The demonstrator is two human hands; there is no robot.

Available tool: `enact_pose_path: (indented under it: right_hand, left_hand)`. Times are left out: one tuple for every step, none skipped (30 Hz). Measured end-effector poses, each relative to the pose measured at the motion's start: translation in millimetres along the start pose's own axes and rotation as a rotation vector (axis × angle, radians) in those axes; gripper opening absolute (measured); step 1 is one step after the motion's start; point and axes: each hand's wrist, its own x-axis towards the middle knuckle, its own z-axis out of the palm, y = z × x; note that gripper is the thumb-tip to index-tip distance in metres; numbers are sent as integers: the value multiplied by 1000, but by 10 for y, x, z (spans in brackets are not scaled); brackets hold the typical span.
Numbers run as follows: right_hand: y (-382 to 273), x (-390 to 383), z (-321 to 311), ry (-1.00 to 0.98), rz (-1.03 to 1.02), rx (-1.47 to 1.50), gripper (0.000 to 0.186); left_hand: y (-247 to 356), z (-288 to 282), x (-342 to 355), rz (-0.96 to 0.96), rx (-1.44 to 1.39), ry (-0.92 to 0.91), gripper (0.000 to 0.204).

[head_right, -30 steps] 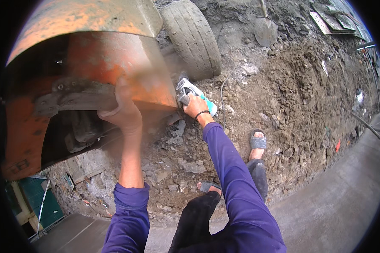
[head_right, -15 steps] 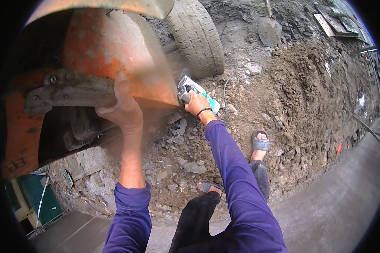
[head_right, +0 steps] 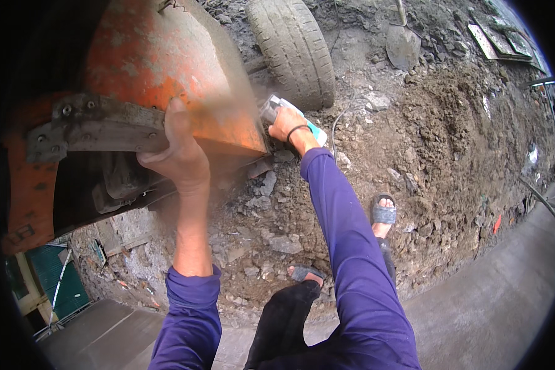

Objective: The person uses a handheld angle grinder to smooth a large cylindrical concrete object on the ground. They reposition the object and continue grinding different sections, then use a crowbar to move the object and clear surrounding debris.

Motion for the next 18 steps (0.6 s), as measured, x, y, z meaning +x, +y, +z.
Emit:
enact_pose_path:
  right_hand:
    - [-31, 100, -125, -2, 29, 0, 44]
    - [-60, 169, -204, 12, 50, 38, 43]
    - [-103, 233, -239, -4, 55, 49, 43]
    - [-118, 261, -244, 1, 79, 55, 44]
    - [-126, 275, -210, 2, 65, 75, 44]
    - [-113, 262, -144, 59, 62, 121, 42]
    - [-70, 209, -36, 88, 71, 161, 41]
    - [-6, 125, 98, 139, 46, 212, 41]
    - [80, 66, 208, 184, 57, 261, 40]
    - [156, -3, 345, 236, -86, 146, 40]
    - [279, -121, 453, 233, -136, 97, 42]
    - [342, -165, 539, 220, -90, 132, 43]
    - [399, -215, 601, 187, 17, 139, 43]
    - [431, -247, 636, 207, -33, 155, 42]
    - [431, -275, 661, 236, -49, 157, 41]
    - [421, -284, 650, 288, -73, 165, 40]
    - [366, -288, 652, 213, -87, 89, 39]
    - [327, -304, 627, 155, -14, 60, 41]
  left_hand:
    - [-2, 7, -3, 7, -9, 11, 30]
    - [-6, 16, -8, 22, -6, 12, 30]
    - [-11, 25, -10, 28, 20, 3, 30]
    - [-12, 29, -15, 14, -29, 15, 30]
    - [-16, 38, -12, 3, -62, 26, 30]
    - [-16, 42, -6, -8, -97, 35, 30]
    - [-19, 44, 5, 5, -69, 12, 29]
    - [-23, 44, 13, 19, -46, -2, 29]
    - [-34, 47, 25, 34, -25, -18, 29]
    - [-47, 49, 32, 37, -43, -18, 29]
    - [-67, 54, 41, 40, -59, -19, 28]
    - [-86, 47, 38, 42, -71, -21, 28]
    - [-106, 32, 30, 27, -77, -40, 27]
    - [-127, 16, 14, 33, -41, -34, 24]
    - [-149, -9, -6, 63, -32, -17, 24]
    - [-183, -14, -22, 94, -31, 6, 24]
    - [-212, -31, -46, 84, 55, -4, 24]
    - [-251, -27, -57, 83, -31, 6, 25]
